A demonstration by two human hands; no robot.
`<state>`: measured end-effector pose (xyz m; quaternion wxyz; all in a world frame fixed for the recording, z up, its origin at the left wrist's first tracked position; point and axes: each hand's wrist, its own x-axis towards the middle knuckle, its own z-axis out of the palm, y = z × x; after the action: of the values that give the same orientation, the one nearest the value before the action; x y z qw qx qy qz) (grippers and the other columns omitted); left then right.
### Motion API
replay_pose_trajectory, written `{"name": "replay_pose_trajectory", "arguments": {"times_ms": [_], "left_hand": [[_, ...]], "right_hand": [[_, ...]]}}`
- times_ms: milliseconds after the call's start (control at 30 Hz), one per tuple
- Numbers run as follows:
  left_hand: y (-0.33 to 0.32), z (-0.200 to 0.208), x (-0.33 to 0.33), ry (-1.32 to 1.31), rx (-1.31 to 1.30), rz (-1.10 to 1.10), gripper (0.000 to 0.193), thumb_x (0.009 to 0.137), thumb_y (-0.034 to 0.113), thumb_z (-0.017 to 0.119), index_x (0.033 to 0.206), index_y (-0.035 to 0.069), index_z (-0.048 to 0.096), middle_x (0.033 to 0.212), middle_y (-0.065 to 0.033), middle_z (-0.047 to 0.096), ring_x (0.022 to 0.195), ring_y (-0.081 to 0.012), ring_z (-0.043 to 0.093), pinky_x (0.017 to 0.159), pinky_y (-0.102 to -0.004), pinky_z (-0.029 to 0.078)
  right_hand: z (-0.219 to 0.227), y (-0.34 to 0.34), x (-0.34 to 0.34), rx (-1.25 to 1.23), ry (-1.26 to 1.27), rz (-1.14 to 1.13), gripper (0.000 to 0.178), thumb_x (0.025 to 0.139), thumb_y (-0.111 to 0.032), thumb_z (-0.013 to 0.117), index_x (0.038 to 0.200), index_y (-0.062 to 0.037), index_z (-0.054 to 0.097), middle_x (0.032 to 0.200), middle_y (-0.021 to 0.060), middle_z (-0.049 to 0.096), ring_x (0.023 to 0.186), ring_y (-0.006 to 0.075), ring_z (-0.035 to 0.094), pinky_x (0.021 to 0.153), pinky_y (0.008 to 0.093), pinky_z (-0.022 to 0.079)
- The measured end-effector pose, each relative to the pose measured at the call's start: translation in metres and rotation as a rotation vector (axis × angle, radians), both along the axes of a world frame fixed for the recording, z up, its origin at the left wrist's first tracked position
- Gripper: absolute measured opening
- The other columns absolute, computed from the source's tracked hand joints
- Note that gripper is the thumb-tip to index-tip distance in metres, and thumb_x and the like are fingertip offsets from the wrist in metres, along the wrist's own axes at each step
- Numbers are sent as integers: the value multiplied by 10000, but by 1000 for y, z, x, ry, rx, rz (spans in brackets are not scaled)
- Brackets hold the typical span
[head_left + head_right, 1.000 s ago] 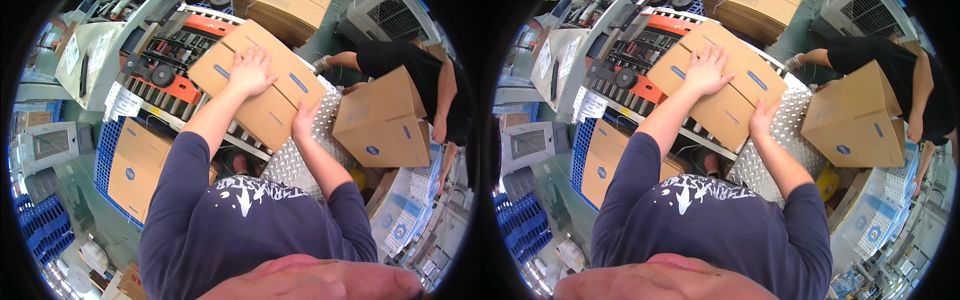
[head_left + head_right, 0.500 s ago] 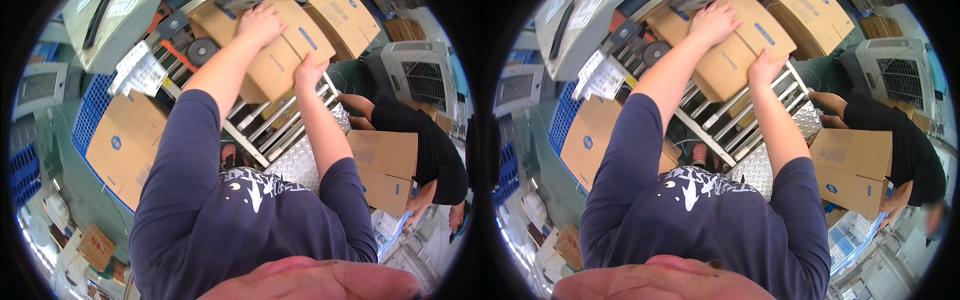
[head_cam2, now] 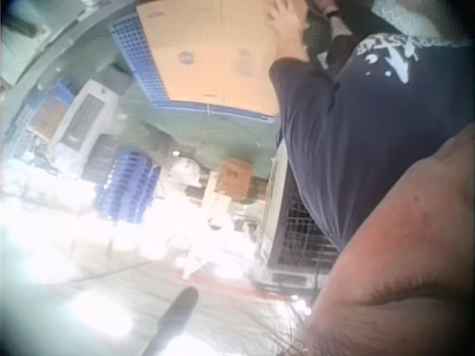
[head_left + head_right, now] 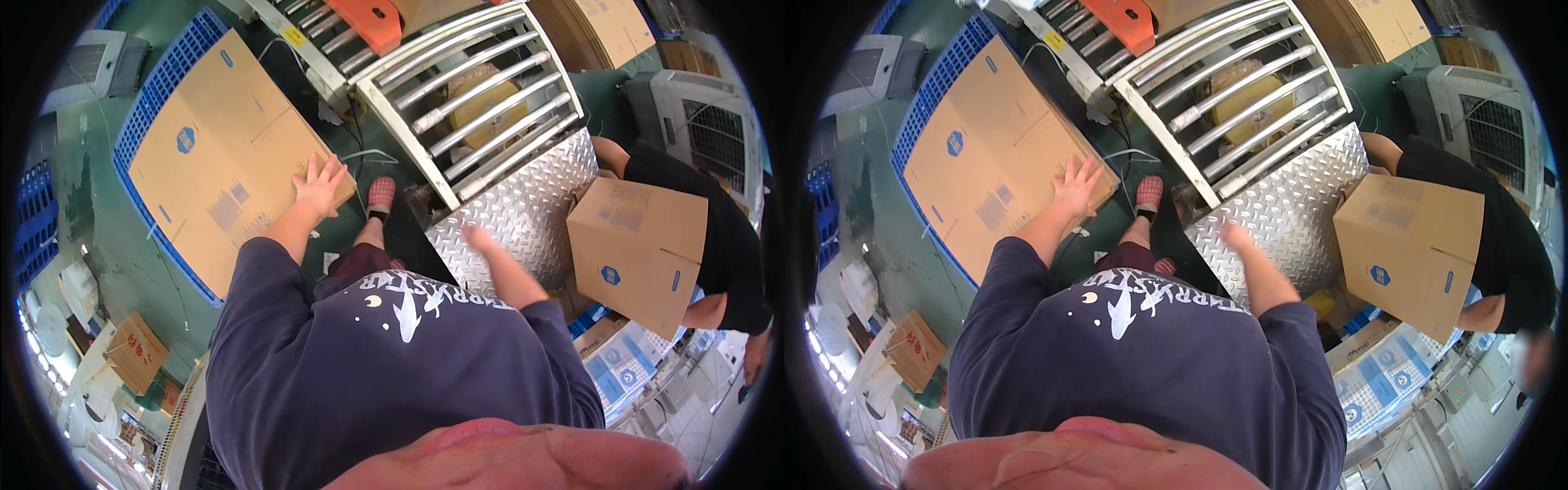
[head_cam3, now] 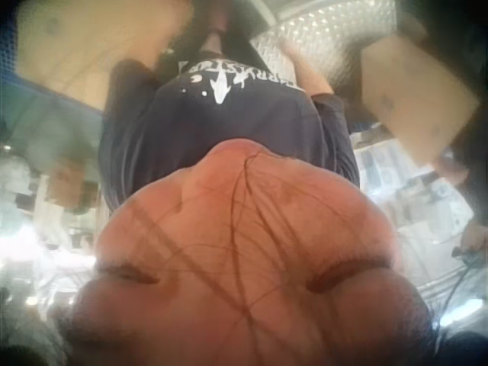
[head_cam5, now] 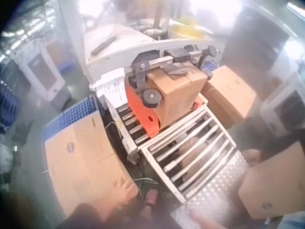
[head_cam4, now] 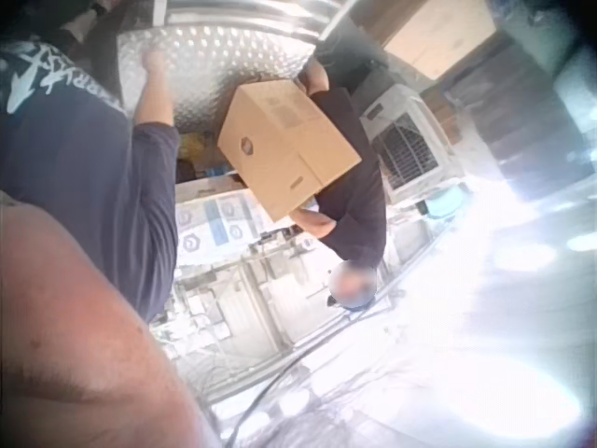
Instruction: The person packs multiple blue and white product packages into a cardboard box. They arrange the items inside, close the flaps, and place the box on a conveyor belt, repeating this process with another box.
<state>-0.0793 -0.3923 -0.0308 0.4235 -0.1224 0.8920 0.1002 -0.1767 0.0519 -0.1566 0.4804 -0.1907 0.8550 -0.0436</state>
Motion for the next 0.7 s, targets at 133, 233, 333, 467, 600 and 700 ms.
{"name": "replay_pose_trajectory", "arguments": {"times_ms": [133, 233, 333, 467, 600, 700], "left_hand": [[36, -43, 45, 144, -147, -6, 833, 801, 179, 639, 1483, 294, 174, 1544, -30, 138, 1411, -415, 66, 1013, -708, 230], [49, -64, 97, 256, -169, -1, 706, 877, 99, 495, 1484, 270, 178, 1525, -67, 182, 1403, -419, 99, 1037, -674, 231], [47, -38, 139, 340, -209, 42, 628, 908, 84, 409, 1481, 222, 193, 1468, -129, 257, 1363, -411, 204, 1054, -587, 279], [25, 20, 168, 431, -324, 85, 511, 905, 82, 404, 1409, 101, 318, 1265, -216, 438, 1178, -383, 452, 947, -450, 444], [23, 220, 167, 591, -498, 31, 404, 846, 24, 482, 1247, 78, 465, 1123, -221, 526, 973, -370, 592, 816, -436, 517], [51, 382, 186, 1265, -523, -50, 253, 843, 27, 505, 1083, 54, 581, 1054, -135, 603, 982, -313, 597, 811, -389, 503]], "right_hand": [[72, 89, 136, 108, -609, 98, 466, 777, -315, 679, 1168, -69, 620, 1102, 157, 653, 1060, 308, 606, 911, 365, 472], [100, 94, 159, 1, -397, -111, 420, 809, -313, 642, 1156, -77, 624, 1065, 156, 665, 1010, 308, 627, 880, 370, 488], [124, 64, 143, -17, -9, -222, 385, 823, -287, 647, 1143, -73, 633, 997, 147, 683, 941, 279, 651, 823, 369, 501], [144, 62, 150, -351, 166, -547, 362, 855, -275, 599, 1148, -64, 621, 1000, 150, 686, 918, 277, 661, 813, 362, 506], [205, 87, 191, -583, 126, -490, 349, 847, -270, 633, 1119, -52, 637, 984, 147, 686, 894, 238, 664, 808, 338, 507], [261, 105, 199, -643, 229, -434, 374, 818, -256, 675, 1123, -44, 634, 1075, 160, 645, 1023, 263, 614, 887, 357, 479]]}}
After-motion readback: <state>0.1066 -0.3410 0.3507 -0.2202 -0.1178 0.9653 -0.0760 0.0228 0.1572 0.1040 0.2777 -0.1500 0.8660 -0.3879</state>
